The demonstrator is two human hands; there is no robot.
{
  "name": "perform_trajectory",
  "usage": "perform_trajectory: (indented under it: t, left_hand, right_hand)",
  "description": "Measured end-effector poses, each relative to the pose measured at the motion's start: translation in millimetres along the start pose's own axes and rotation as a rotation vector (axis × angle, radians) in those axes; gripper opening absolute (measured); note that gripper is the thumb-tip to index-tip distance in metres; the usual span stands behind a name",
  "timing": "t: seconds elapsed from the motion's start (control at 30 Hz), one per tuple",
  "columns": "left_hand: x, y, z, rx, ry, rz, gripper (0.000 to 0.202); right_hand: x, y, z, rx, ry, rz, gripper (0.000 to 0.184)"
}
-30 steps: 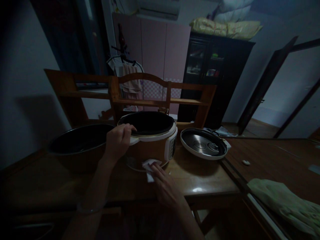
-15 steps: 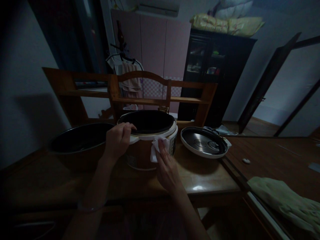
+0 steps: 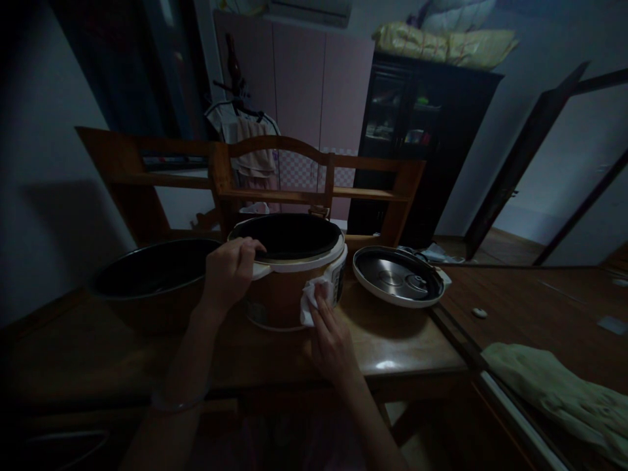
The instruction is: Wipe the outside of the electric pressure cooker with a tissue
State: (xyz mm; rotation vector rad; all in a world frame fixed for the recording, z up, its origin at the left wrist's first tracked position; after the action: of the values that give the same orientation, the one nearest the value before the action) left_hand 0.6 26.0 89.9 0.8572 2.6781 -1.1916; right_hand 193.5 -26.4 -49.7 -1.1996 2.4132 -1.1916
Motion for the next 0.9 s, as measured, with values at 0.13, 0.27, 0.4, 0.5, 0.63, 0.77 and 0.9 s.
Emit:
perform_trajectory:
  t: [0.13,0.27,0.4,0.5,0.63,0.77,0.9]
  left_hand:
    - [0,-0.3,0,-0.008,0.001,-0.005,0.046]
    - [0,0.2,0,0.000,0.005,-0.006,0.046]
    - [0,-0.1,-1,0.005,-0.001,0.000,0.047]
    - [0,-0.6,-1,0.000,0.002,0.002,0.047]
    - [0,-0.5,-1,-0.005,0.000,0.011,0.048]
    - [-1,-0.4,0,-0.010,0.006,0.007,0.047]
    - [0,-0.5,0,-0.017,0.004,0.009,0.045]
  right_hand:
    - [-2,2,3,0.005,0.015,-0.011,0.068]
    - [-2,4,5,0.019,0.034,-0.012,0.063]
    - [-7,13,6,0.056,0.106,-0.083,0.060]
    - [-10,20,8,0.075,0.132,-0.123,0.060]
    - [-11,25,9,0.099,0.140,-0.137,0.062]
    - [4,22,-3,0.116,0.026,-0.107,0.072]
    - [22,11,-26,0.088,-0.086,-0.056,0.076]
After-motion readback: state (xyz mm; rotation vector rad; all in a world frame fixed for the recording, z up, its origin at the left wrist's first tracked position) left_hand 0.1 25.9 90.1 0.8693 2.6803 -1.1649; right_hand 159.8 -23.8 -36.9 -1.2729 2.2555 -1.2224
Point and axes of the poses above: each hand's wrist, its own z-axis away from the middle knuckle, its own y-axis out of the palm, x = y × z, the point moved 9 cm from there along -z, towards the middle knuckle, and after that the axes turned 10 degrees about x, right-handed, at the moved point
